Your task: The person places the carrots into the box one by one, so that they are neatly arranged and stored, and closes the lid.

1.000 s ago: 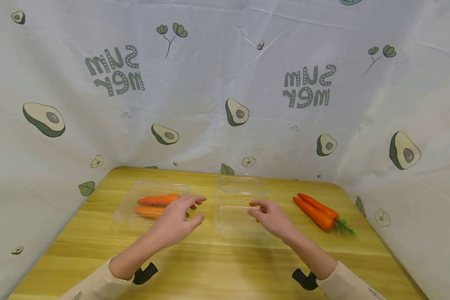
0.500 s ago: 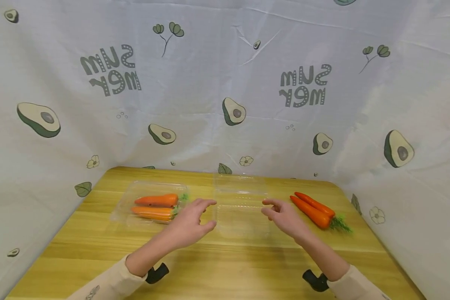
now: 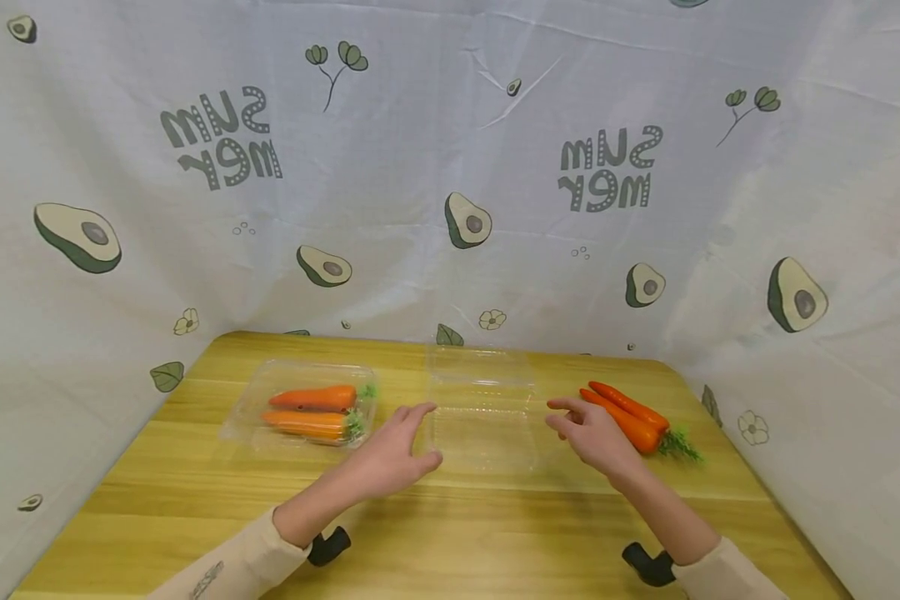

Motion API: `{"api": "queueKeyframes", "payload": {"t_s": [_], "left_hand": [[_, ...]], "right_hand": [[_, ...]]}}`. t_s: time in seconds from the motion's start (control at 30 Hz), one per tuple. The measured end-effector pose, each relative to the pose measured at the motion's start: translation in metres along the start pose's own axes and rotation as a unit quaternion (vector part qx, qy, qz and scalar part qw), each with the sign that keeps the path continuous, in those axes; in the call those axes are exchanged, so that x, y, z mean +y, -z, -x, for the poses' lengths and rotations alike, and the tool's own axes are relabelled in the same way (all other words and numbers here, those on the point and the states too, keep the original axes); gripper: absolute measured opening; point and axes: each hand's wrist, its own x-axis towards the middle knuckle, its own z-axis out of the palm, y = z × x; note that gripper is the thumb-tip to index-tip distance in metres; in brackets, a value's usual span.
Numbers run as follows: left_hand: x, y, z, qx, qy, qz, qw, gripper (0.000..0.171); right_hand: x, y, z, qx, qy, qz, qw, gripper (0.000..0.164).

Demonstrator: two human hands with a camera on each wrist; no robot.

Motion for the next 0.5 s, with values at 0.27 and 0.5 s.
{"api": "queueKeyframes", "payload": {"t_s": [0.27,0.5], "left_hand": [[-0.008,-0.006,-0.008,-0.001,0.009,0.004,1.0000,0.078],[-0.012,-0.011,-0.015,0.000,0.015,0.009,0.9999,0.078]], "right_hand": [[0.010,0.007,-0.003,0.004,0.002,-0.010,1.000,0.046],[0.020,0.012,-0.006,0.013,0.004,-0.007,1.000,0.049]]}}
